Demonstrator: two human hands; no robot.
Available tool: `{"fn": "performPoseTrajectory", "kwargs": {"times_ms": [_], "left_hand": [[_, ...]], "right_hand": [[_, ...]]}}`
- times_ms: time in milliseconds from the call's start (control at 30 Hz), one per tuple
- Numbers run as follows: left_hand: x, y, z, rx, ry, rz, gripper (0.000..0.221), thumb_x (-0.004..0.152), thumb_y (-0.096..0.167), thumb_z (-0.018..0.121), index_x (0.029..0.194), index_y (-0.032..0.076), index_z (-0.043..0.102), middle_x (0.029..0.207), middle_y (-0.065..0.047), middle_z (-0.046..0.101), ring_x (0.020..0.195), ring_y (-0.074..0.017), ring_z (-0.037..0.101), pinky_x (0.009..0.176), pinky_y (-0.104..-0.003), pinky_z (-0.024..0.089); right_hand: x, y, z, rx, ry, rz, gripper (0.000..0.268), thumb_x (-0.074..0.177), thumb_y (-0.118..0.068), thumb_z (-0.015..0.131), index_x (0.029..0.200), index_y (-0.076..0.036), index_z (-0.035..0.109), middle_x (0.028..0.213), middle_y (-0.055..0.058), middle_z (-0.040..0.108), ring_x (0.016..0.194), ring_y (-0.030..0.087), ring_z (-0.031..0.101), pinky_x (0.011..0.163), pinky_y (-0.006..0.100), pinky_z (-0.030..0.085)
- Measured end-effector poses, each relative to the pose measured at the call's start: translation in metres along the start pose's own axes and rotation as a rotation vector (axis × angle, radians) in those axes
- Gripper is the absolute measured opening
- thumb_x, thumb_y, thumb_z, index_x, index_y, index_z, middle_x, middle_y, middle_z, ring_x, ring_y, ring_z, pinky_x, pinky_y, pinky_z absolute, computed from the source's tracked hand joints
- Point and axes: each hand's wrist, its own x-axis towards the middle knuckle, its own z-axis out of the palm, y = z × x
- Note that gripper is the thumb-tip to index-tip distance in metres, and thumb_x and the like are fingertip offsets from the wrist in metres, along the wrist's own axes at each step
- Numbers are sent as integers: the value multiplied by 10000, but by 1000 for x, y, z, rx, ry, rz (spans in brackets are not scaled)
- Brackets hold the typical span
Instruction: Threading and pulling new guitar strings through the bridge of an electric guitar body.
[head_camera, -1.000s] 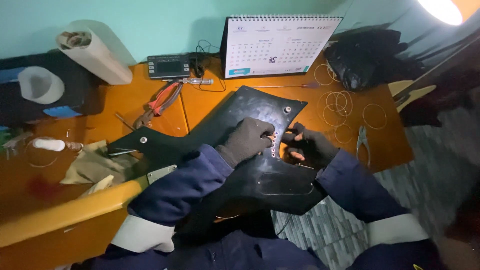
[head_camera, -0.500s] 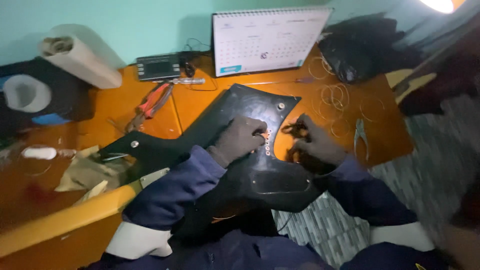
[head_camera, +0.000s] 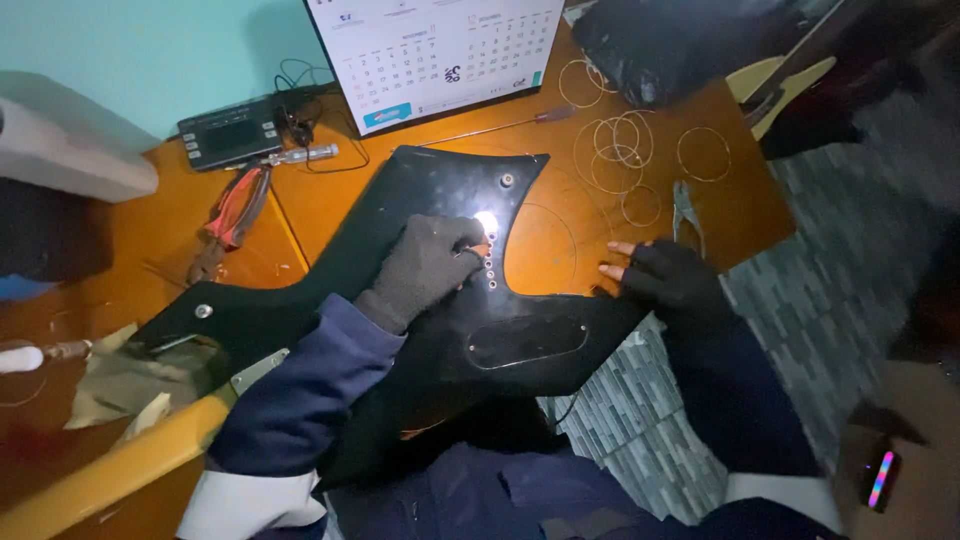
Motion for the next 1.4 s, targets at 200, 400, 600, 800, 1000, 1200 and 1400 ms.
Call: {"fn": "performPoseTrajectory", "kwargs": {"times_ms": [200, 400, 600, 800, 1000, 1200, 1400], "left_hand": [[1, -5, 2, -44, -12, -18, 89, 907, 121, 688, 834, 103, 736, 625, -61, 711, 529, -121, 692, 507, -226, 542], [-2, -1, 2, 9, 49, 1, 103, 899, 105, 688, 847, 68, 769, 596, -179, 685, 542, -293, 717, 448, -265, 518], [0, -12, 8, 59, 89, -2, 114, 903, 129, 689, 908, 68, 785, 651, -153, 713, 577, -265, 722, 468, -295, 537], [-5, -1, -1, 146, 105, 63, 180, 944, 187, 700, 950, 20, 766, 711, -214, 710, 685, -361, 733, 533, -354, 563], [-5, -4, -3, 159, 75, 92, 163, 941, 199, 702, 993, 61, 769, 796, -171, 741, 783, -324, 738, 632, -357, 587], [-9, 24, -9, 555, 124, 147, 317, 921, 388, 767, 1176, 205, 726, 1116, -86, 707, 977, -293, 714, 777, -405, 602], [7, 38, 44, 329, -16, 506, 366, 942, 520, 650, 1171, 234, 651, 1323, -98, 550, 1138, -431, 644, 921, -532, 571]], "right_hand": [[-59, 87, 90, 133, 81, -173, 305, 883, -227, 814, 1183, -192, 769, 1013, 149, 740, 736, 331, 663, 585, 372, 527], [-231, 270, 202, 348, 53, -8, 345, 925, -310, 749, 1239, -167, 751, 1129, 8, 776, 909, 175, 742, 794, 311, 535], [-195, 284, 109, -1549, 294, -100, 271, 1045, -350, 571, 1181, -142, 680, 1091, 62, 700, 949, 211, 680, 897, 419, 506], [-118, 156, 86, -1025, -290, 237, 431, 1036, -605, 549, 1219, -231, 662, 1160, 39, 667, 1091, 246, 647, 971, 464, 499], [19, 14, 25, -717, -156, 149, 345, 921, -508, 719, 1139, -246, 670, 1154, 34, 632, 1029, 340, 670, 696, 526, 533], [-18, 70, 21, 162, -164, 197, 144, 901, -178, 702, 1025, -108, 725, 907, 138, 717, 866, 423, 682, 742, 482, 536], [-1, 57, 8, -378, 11, 183, 140, 1002, -365, 715, 1003, -226, 706, 1063, -2, 657, 969, 287, 643, 834, 383, 518]]}}
